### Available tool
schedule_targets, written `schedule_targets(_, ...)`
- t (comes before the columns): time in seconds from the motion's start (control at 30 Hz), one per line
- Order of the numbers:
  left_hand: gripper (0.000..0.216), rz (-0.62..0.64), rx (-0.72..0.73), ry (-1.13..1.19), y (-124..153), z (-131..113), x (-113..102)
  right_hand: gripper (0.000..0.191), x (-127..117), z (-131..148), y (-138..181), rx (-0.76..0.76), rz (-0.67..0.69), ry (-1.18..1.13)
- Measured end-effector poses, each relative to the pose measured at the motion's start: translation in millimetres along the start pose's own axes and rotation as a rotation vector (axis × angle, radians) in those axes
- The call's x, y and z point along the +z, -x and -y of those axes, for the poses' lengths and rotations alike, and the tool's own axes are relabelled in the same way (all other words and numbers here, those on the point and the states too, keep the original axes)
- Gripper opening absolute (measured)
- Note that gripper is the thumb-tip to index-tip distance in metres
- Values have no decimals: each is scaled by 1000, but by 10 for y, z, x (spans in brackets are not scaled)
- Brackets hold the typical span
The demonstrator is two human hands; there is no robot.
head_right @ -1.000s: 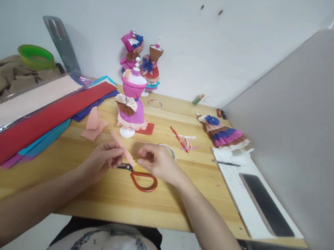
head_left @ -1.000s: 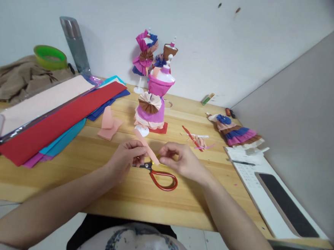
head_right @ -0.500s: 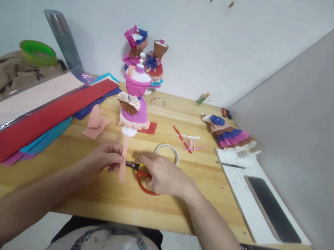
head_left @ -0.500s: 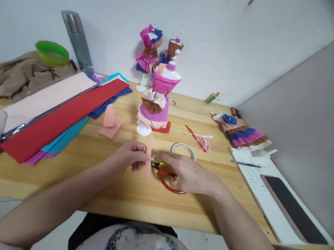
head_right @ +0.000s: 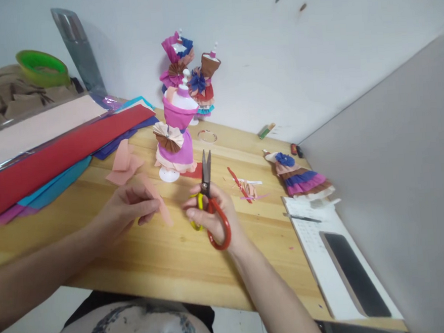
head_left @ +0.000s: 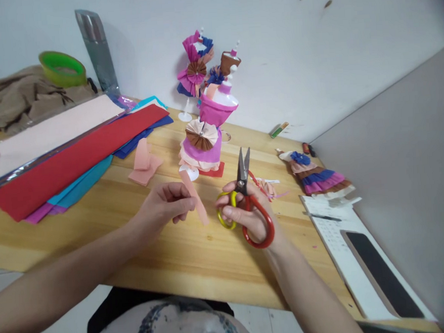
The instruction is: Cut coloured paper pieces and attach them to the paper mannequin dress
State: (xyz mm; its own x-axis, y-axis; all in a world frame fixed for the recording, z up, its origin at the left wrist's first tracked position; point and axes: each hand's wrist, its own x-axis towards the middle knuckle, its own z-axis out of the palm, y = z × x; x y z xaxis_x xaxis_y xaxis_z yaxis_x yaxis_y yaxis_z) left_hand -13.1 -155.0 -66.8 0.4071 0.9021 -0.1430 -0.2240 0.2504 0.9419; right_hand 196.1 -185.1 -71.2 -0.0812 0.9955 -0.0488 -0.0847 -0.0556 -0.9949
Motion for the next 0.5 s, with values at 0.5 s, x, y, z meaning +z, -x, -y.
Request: schedule_targets(0.5,19,66,-194,55,11,96,102,38,284,-55,50,-73,-21,170)
